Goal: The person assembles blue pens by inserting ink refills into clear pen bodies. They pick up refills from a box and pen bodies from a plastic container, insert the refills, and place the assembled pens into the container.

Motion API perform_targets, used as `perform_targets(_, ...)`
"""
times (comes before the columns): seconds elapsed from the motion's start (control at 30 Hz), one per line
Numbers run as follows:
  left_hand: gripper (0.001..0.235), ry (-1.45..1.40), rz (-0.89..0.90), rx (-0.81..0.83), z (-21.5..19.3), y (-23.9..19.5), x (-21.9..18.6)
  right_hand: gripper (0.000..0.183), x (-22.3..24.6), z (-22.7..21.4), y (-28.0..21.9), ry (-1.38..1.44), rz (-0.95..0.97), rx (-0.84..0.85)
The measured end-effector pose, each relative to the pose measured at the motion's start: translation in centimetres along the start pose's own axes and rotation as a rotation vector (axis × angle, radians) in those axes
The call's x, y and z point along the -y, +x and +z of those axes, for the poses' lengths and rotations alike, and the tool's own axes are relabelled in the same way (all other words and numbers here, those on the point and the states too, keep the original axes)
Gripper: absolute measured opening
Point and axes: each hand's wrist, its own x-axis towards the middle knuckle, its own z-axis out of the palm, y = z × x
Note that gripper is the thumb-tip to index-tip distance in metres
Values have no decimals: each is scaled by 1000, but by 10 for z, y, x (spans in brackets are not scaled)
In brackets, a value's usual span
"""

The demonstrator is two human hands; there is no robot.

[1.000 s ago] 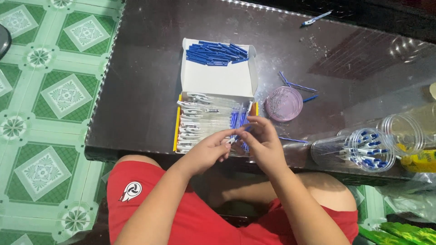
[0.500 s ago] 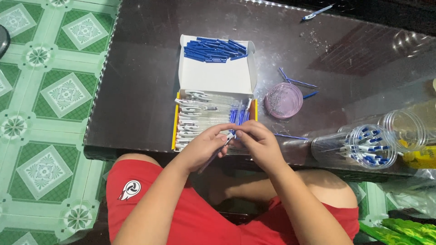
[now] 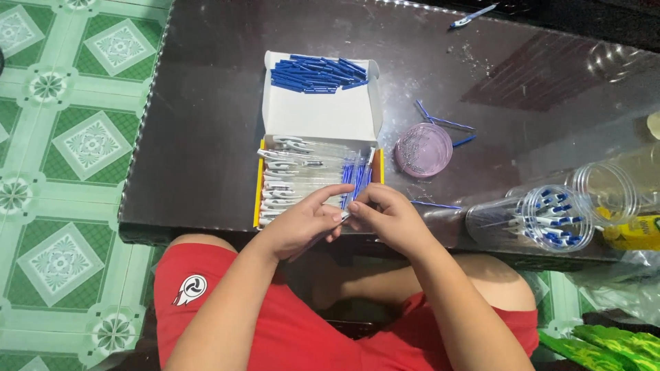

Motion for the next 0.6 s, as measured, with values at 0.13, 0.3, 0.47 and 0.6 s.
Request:
perform_targets(0.13,66,29,-11,30,0,-2,-5,24,-3,2,3,-82,-42,53)
perform_targets(0.3,66,24,-12,43,-1,-3,-2,29,-5,1,5,-152,-97,114)
perform_targets(0.47,60,-66,25,32,-4,6,9,26,9,-9,-2,-229,-134,17)
perform_targets(0.6,50,29,12,66,5,1,-7,24,27,-61,-35,-282,-298,-262)
